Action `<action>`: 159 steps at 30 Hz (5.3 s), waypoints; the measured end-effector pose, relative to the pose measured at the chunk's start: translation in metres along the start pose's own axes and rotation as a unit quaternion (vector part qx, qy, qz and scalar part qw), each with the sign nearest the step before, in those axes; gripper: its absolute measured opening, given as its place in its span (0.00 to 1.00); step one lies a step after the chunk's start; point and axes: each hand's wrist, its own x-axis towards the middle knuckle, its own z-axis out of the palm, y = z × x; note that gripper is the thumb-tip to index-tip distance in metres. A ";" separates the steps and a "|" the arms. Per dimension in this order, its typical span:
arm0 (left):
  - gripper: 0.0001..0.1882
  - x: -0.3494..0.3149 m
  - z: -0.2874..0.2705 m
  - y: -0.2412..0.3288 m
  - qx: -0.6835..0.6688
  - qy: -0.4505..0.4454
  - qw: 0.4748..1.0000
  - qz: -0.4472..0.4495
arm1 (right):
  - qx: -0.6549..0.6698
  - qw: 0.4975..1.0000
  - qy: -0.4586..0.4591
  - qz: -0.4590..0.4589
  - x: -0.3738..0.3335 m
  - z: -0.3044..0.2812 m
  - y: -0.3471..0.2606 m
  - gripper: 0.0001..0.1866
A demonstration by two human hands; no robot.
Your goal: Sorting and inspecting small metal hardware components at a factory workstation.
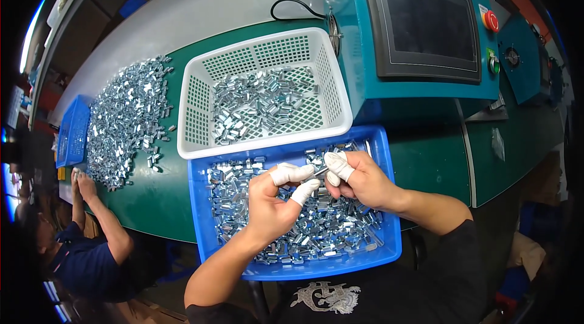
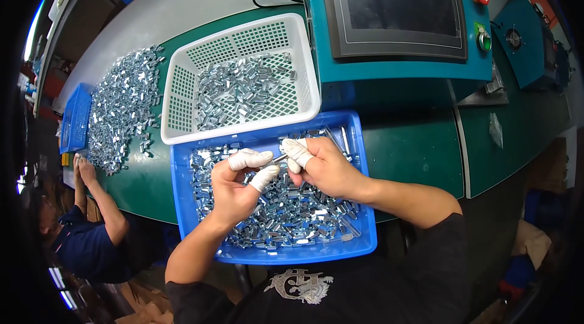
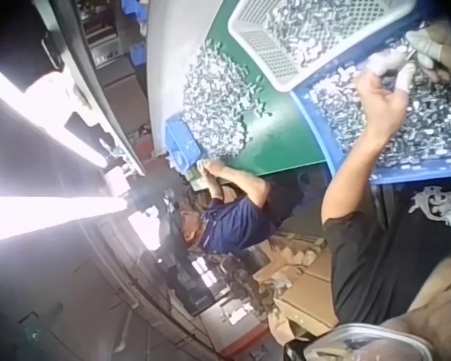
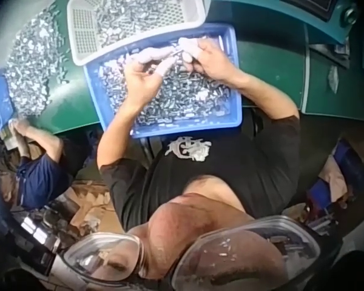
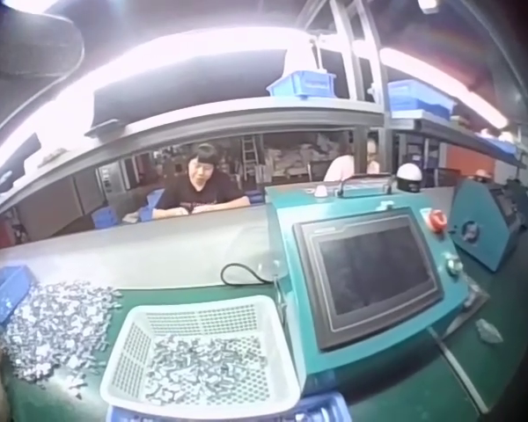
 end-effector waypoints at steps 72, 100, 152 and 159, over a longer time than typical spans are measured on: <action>0.10 0.019 0.007 -0.011 0.375 -0.085 0.923 0.026 | 0.153 0.986 0.070 0.015 0.002 -0.001 0.001 0.21; 0.11 0.016 -0.001 0.006 0.256 -0.048 0.941 0.216 | -0.060 0.995 0.040 -0.067 0.003 0.000 0.009 0.22; 0.12 0.025 -0.008 0.000 0.379 -0.012 0.915 0.137 | 0.180 0.981 -0.010 0.076 0.001 -0.004 0.001 0.24; 0.15 0.012 0.002 -0.008 0.469 -0.143 0.871 0.028 | 0.160 0.985 -0.005 0.069 -0.001 -0.003 0.001 0.24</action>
